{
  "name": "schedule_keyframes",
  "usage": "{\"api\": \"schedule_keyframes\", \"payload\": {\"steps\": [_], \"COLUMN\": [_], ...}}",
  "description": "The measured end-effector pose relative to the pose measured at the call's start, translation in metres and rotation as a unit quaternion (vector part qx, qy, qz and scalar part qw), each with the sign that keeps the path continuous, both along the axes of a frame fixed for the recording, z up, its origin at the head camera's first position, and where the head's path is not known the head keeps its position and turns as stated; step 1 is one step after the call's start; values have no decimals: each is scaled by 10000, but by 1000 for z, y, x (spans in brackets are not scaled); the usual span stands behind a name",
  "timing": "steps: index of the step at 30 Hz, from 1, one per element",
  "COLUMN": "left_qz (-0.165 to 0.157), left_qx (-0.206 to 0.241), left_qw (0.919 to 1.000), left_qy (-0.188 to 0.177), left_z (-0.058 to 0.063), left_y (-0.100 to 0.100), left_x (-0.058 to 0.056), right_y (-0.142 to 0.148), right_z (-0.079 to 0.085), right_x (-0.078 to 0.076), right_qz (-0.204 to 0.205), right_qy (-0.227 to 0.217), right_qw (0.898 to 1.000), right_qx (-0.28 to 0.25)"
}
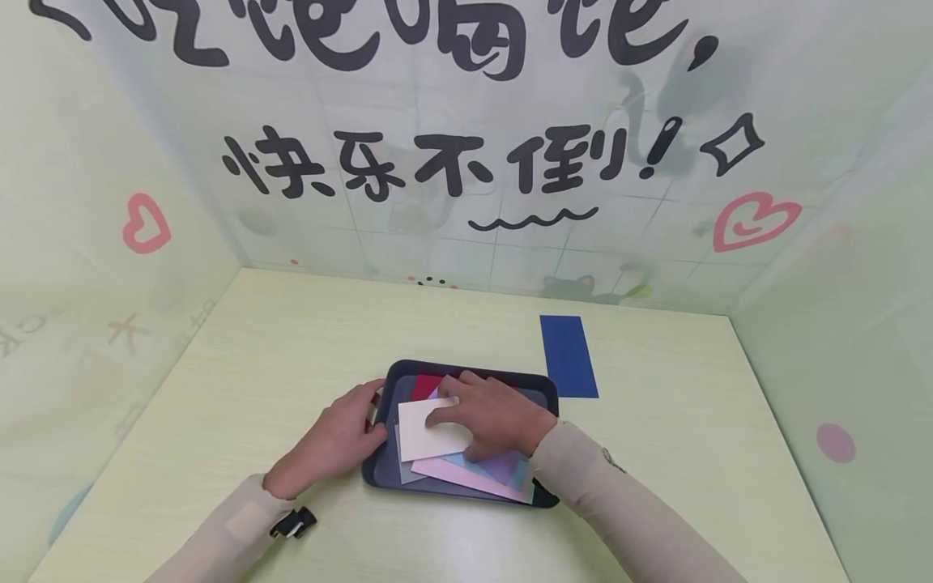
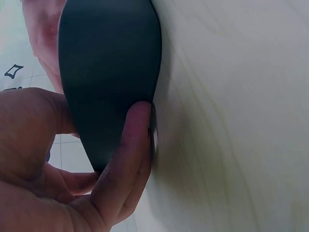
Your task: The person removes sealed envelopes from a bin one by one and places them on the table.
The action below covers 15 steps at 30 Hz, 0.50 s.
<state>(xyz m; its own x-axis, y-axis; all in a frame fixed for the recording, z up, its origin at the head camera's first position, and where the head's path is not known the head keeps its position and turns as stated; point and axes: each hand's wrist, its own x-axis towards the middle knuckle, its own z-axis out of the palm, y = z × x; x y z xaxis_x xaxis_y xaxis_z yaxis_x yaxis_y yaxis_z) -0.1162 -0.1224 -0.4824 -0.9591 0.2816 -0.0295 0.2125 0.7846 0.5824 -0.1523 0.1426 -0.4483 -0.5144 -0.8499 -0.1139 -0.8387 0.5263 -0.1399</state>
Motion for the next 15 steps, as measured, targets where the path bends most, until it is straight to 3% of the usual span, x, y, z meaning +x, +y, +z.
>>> {"api": "schedule_keyframes", "payload": {"steps": [15], "left_qz": [-29], "left_qx": [-45], "left_qw": [9999], "left_qy": [89], "left_z": [0], "left_y": [0], "left_x": [-1], "right_y": [7], "right_z": [14], "right_x": [-4], "right_qz": [-123], "right_qy": [-21], "right_qw": [9998], "right_qx": [-142]}}
